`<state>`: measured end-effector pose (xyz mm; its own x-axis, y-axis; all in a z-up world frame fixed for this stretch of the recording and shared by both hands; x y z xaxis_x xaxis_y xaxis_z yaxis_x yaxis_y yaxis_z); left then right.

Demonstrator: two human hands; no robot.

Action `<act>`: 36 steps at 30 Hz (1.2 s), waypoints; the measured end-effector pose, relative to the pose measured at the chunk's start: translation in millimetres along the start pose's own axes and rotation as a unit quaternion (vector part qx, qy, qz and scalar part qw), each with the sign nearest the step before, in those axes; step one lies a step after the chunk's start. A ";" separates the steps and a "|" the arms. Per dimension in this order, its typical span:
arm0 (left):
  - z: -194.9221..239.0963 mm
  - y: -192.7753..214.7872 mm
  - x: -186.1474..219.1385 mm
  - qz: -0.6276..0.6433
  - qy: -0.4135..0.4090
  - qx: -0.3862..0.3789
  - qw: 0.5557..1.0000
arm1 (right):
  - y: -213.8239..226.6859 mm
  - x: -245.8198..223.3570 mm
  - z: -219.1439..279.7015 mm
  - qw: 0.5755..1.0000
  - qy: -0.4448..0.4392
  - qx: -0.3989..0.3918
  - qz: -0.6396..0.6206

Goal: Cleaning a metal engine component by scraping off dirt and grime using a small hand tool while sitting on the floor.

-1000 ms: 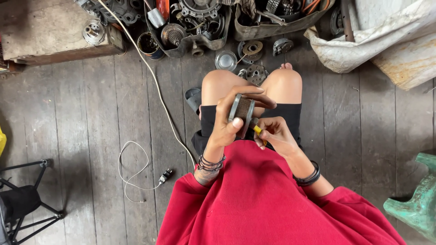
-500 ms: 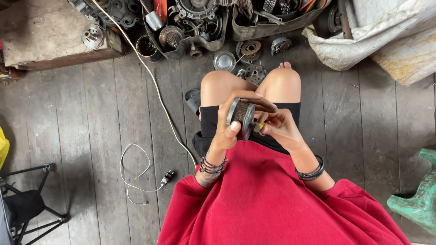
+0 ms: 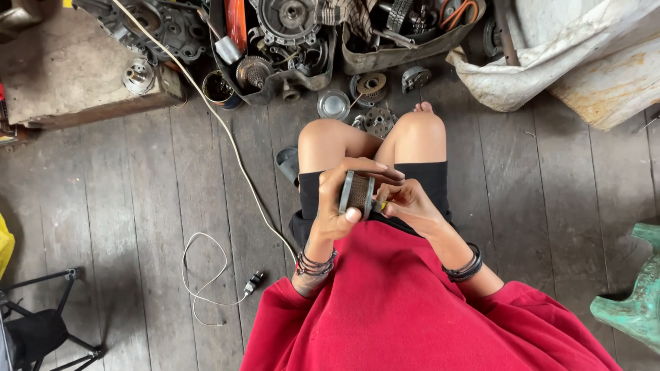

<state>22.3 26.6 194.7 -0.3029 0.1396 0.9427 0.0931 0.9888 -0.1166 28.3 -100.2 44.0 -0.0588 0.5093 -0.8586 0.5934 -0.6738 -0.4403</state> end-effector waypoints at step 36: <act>5.1 7.1 -14.4 0.040 0.022 0.008 0.999 | 4.0 -20.1 -1.4 0.994 0.010 0.059 0.087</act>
<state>22.5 31.9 178.8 -0.2527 0.2162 0.9431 0.1005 0.9753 -0.1967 33.0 -112.4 59.9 0.0537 0.3899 -0.9193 0.4951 -0.8099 -0.3146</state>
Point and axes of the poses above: each hand's wrist, its own z-axis away from the middle knuckle, its own y-axis out of the back of the hand, x = y × z, the point moved 9 cm from there along -z, towards the middle knuckle, and after that the axes turned 15 degrees about y, right-handed, at the moved point
